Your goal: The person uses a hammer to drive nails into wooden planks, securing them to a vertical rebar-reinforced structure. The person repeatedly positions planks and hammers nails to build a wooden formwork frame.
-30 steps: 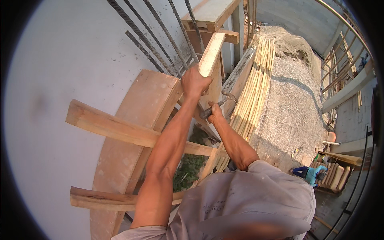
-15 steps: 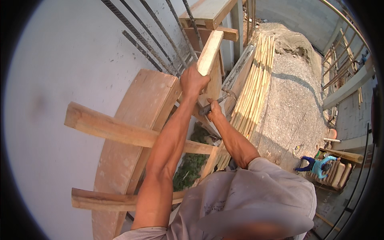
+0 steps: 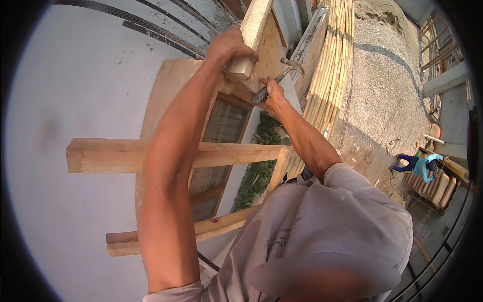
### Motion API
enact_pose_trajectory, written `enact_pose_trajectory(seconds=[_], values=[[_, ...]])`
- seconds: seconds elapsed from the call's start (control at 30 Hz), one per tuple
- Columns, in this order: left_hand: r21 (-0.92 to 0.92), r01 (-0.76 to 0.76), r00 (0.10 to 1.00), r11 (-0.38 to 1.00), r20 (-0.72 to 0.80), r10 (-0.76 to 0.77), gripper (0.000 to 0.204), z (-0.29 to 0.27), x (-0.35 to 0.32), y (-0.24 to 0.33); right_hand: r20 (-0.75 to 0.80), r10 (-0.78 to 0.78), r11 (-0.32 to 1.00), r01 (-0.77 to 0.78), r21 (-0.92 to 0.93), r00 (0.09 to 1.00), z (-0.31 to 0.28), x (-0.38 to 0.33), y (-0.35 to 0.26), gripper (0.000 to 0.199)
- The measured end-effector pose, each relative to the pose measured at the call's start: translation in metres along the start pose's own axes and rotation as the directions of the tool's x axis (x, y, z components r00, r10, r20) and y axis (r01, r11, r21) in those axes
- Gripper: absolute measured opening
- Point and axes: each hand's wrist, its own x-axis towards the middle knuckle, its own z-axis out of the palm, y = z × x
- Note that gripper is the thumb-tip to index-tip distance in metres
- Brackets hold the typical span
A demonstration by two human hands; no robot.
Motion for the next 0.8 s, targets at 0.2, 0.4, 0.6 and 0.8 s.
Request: enact_pose_trajectory(seconds=[0.2, 0.4, 0.6, 0.8], values=[[-0.04, -0.072, 0.997, 0.997, -0.016, 0.071, 0.096, 0.0, -0.006, -0.001, 0.027, 0.086, 0.996, -0.086, -0.012, 0.996, -0.001, 0.001, -0.005, 0.07], [-0.041, -0.166, 0.976, 0.985, -0.153, 0.158, 0.092, 0.012, -0.009, -0.01, 0.15, 0.113, 0.992, -0.102, -0.08, 0.982, -0.001, 0.003, -0.018, 0.053], [-0.055, -0.148, 0.979, 0.988, -0.146, 0.138, 0.089, 0.014, -0.006, -0.013, 0.22, 0.123, 0.981, -0.085, -0.175, 0.968, 0.003, 0.003, -0.029, 0.051], [-0.018, -0.126, 0.976, 0.992, -0.182, 0.12, 0.092, 0.017, -0.006, -0.011, 0.246, 0.0, 0.935, 0.087, -0.343, 0.969, -0.049, -0.049, -0.023, 0.045]])
